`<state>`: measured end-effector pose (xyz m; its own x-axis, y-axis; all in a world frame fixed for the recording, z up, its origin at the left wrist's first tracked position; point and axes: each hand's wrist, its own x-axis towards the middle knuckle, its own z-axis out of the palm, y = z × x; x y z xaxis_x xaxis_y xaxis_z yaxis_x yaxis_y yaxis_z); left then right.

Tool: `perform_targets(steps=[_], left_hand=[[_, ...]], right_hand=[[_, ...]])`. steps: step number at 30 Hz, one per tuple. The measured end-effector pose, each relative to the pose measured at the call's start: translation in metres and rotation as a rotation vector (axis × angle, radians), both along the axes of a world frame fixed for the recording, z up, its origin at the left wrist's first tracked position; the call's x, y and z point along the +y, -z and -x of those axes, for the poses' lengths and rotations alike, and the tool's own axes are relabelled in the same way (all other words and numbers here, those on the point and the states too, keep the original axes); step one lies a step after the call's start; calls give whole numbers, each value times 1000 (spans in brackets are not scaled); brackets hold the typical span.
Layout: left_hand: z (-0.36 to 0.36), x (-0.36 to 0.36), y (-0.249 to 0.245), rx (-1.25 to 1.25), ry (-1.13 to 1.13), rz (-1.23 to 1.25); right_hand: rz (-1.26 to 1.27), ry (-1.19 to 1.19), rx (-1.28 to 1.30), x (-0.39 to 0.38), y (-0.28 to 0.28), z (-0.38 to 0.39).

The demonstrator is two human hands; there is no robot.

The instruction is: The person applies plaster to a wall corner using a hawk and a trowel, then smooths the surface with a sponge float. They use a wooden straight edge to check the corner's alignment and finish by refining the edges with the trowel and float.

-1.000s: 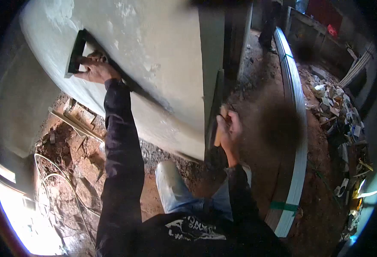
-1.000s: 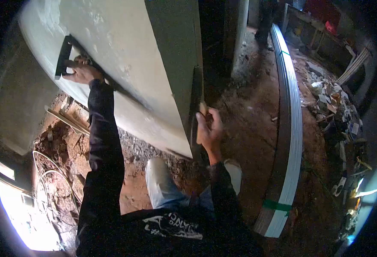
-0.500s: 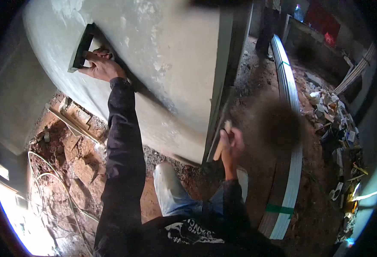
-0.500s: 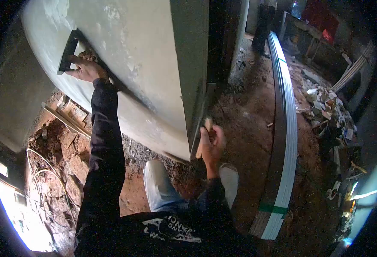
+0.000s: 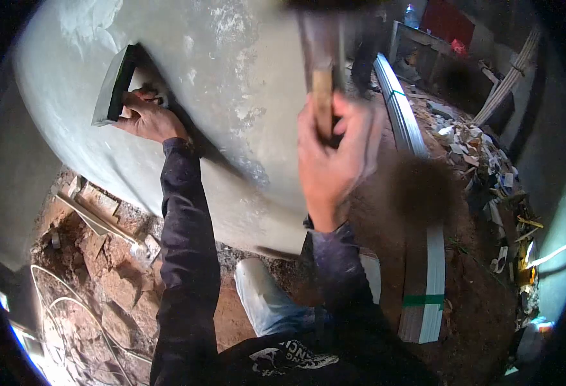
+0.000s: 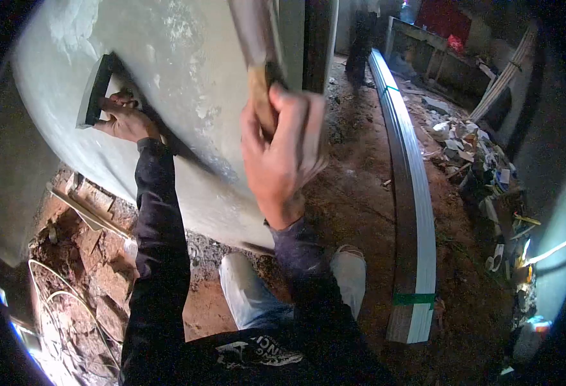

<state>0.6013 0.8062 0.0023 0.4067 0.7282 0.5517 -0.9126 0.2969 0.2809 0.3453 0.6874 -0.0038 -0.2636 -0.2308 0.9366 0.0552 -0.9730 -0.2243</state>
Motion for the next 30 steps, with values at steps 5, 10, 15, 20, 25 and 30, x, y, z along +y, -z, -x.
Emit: perform_targets(steps=[5,10,15,20,25,30], left_hand=[[14,-1,-4,-42,70,10],[17,-1,-5,-51,157,63],[20,-4,-4,10,110,57],[11,-7,-2,-30,126,65],[8,-8,-5,-85,144,114],[4,-9,4,-35,133,68]], right_hand=[[-54,34,378,21,113,-3],[63,83,226,21,32,19],[91,201,32,-10,-93,6],[90,224,213,5,0,-14],[103,97,216,18,-12,7],[247,277,-80,-17,-174,0]])
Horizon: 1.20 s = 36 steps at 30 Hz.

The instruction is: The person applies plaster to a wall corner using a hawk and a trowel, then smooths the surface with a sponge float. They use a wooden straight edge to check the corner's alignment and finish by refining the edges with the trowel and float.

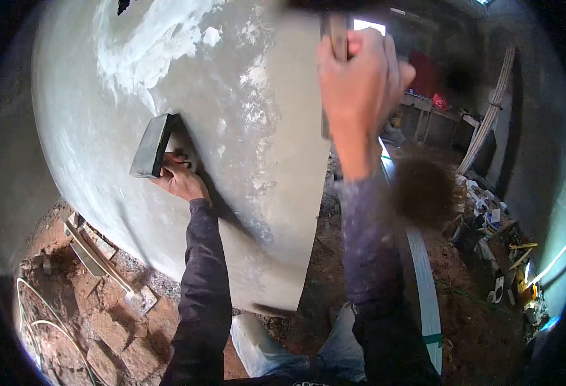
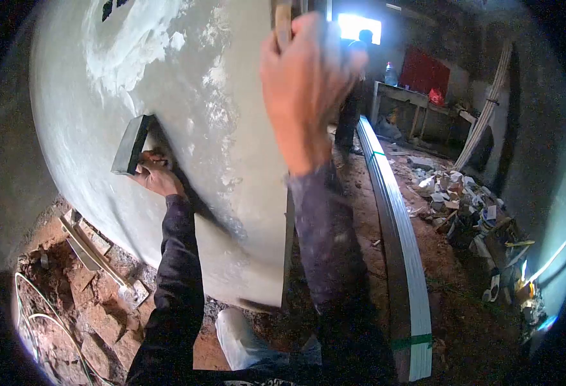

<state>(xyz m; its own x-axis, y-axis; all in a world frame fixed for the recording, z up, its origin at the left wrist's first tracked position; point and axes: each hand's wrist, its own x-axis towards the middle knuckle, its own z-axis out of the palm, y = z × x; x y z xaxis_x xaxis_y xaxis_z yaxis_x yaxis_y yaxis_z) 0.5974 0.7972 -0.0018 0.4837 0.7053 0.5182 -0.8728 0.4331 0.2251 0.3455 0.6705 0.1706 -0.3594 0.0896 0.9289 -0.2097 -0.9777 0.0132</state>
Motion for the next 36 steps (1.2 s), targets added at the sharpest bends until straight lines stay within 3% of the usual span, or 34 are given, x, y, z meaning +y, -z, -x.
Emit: perform_targets(steps=[3,8,9,10,14,16,19,23,24,26,30,32,34,36], left_hand=[[-1,0,-1,-14,0,20],[10,1,-9,36,13,23],[15,1,-10,35,31,59],[10,1,-8,44,27,48],[-9,-2,2,-49,-53,42],[-19,2,6,-50,20,25],[6,4,-7,-6,62,42],[3,3,-9,-43,15,2],[1,5,-6,-50,30,4],[0,6,-4,-76,36,3],[16,3,-11,-53,42,17],[-3,4,-4,-102,53,-7],[-1,5,-7,-125,3,10],[-14,10,-2,-121,-19,-67]], right_hand=[[-74,49,20,1,1,-7],[-154,-21,333,25,176,-8],[-191,-71,382,32,191,-5],[-202,-75,391,29,192,-3],[-103,-50,129,9,94,8],[-75,40,168,0,62,9],[-95,-37,198,-1,114,-4],[-292,47,474,20,305,4],[-297,-33,544,22,342,4],[-285,-8,533,27,339,10],[-279,-48,381,26,224,25],[-233,-93,273,8,194,10],[-268,-95,278,9,210,7],[-269,7,385,13,280,8]])
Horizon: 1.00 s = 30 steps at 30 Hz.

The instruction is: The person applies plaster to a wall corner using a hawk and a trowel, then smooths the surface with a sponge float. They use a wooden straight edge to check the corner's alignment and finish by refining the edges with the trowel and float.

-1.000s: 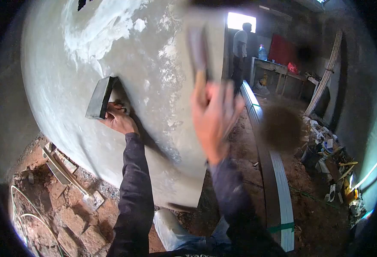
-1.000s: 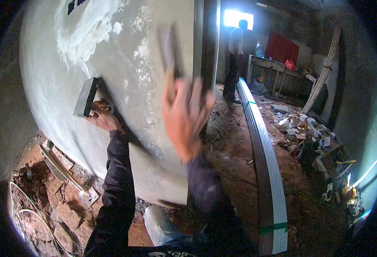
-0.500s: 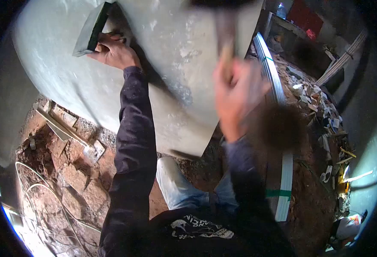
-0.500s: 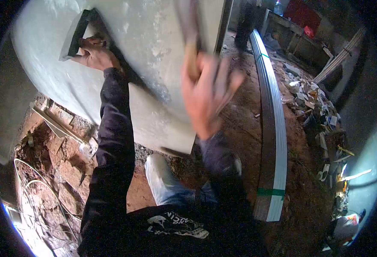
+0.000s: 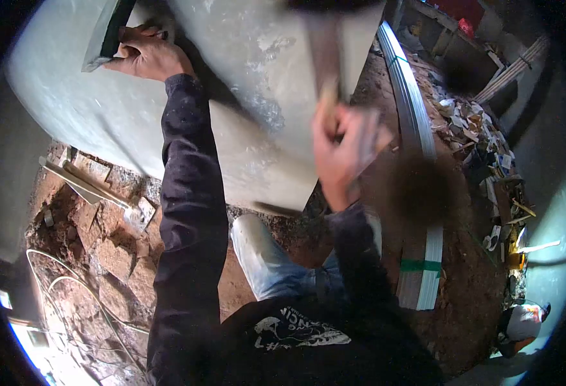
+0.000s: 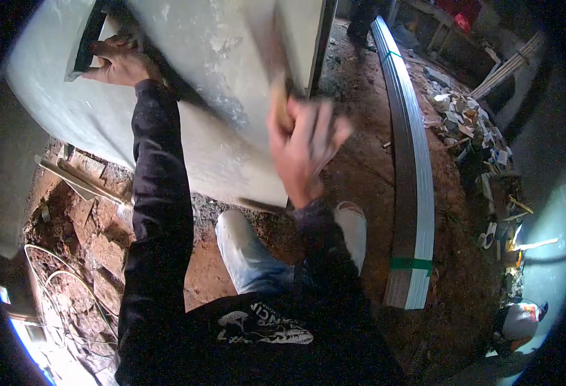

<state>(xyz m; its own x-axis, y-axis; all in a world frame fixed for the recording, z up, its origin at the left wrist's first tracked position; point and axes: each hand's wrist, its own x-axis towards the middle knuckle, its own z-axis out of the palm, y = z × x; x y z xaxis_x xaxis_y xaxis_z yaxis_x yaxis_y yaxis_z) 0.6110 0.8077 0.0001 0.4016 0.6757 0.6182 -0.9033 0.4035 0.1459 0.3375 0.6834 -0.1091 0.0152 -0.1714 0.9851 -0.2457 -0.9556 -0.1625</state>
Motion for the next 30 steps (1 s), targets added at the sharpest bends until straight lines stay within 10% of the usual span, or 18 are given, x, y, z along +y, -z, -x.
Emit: perform_targets(steps=[4,12,19,24,30], left_hand=[[1,1,-1,-3,-19,-2],[13,-1,-5,-50,203,24],[-2,1,-3,-127,99,-1],[-5,2,-2,-72,70,-31],[18,-2,-7,76,-9,-11]], right_hand=[[-125,-78,287,7,137,19],[-86,-63,14,0,0,8],[-214,-64,598,28,207,55],[-537,-433,231,6,187,108],[-873,-831,-130,-40,25,50]])
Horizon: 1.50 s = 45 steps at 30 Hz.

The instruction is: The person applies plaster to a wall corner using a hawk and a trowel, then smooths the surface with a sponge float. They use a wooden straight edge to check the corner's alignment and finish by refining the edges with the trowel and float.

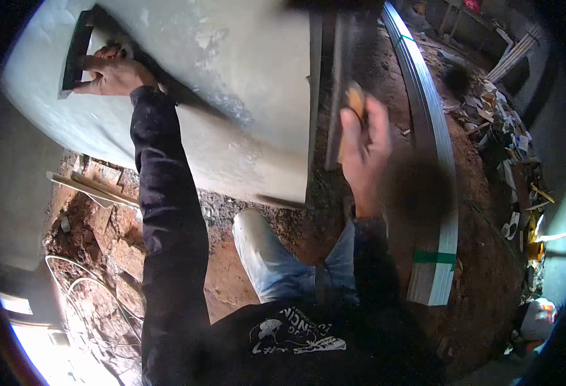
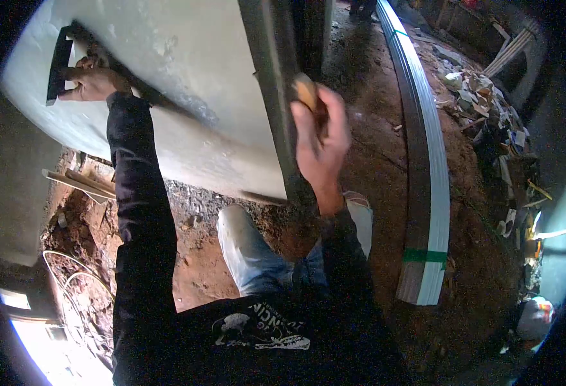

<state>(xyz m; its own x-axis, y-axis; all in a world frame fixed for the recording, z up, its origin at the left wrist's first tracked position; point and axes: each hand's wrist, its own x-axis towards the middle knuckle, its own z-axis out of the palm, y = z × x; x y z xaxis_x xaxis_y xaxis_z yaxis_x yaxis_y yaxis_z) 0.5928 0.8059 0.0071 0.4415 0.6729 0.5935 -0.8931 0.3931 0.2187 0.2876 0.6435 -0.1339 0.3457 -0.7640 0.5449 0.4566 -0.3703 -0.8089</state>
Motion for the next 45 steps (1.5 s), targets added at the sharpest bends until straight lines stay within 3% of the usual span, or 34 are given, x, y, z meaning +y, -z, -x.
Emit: perform_targets(steps=[2,4,5,7,8,10,11,13,17,19,20,22,24,26,28,30,32,33,34,36,37,38,40,41,42,43,45], left_hand=[[-11,3,0,-36,-15,-19],[-6,3,-1,-35,17,-8],[-10,4,1,-34,13,-18],[-22,11,2,-188,270,67],[-26,12,2,-184,270,61],[-32,15,2,-115,-7,-79],[-40,16,4,-121,-18,-61],[-28,13,2,-136,20,-83],[-27,19,-1,-126,81,-78],[-48,29,3,-250,219,-60],[-44,30,6,-239,212,-70],[-33,27,0,-64,258,-36],[-31,26,0,-43,320,30],[-21,10,-3,135,26,73],[-28,18,-1,23,-32,-62],[-47,28,5,-91,-7,-6],[-84,67,11,-324,658,-36],[-109,72,1,-259,409,10],[-131,82,-1,-251,407,6],[-142,87,-7,-66,251,102],[-145,99,-3,-356,778,-91],[-144,97,-3,-352,775,-98],[-138,85,-3,-34,198,37],[-133,81,1,-29,199,33],[-130,75,4,-71,56,47],[-129,66,1,-120,-84,65],[-116,64,1,-124,-42,63]], right_hand=[[157,-51,-196,-2,-19,-24],[111,-157,-155,5,-25,-30],[154,-99,-127,3,-11,-33],[196,-51,-52,-2,39,-37],[139,-70,2,-3,70,-36],[3,-126,113,-15,138,-36],[-16,-134,161,-23,172,-37],[38,-45,199,-31,182,-32],[-112,-215,-15,-20,80,-22],[35,-279,-100,-12,64,-26],[172,-235,-23,-15,76,-30],[105,-169,98,-8,109,-31],[3,-186,141,-10,180,-34],[-138,-231,198,-21,249,-35],[-121,-160,319,-34,285,-29],[-129,-199,190,-36,231,-32],[-133,-277,59,-22,159,-22],[-108,-316,33,-19,130,-22],[-114,-319,40,-16,118,-25],[137,-266,11,-13,107,-32],[200,-184,71,-12,128,-34],[194,-190,71,-11,154,-35],[-94,-245,161,-13,213,-35],[-151,-262,244,-19,243,-34],[-204,-273,321,-27,270,-35],[-56,-140,369,-33,290,-38],[-55,-176,223,-39,246,-43]])
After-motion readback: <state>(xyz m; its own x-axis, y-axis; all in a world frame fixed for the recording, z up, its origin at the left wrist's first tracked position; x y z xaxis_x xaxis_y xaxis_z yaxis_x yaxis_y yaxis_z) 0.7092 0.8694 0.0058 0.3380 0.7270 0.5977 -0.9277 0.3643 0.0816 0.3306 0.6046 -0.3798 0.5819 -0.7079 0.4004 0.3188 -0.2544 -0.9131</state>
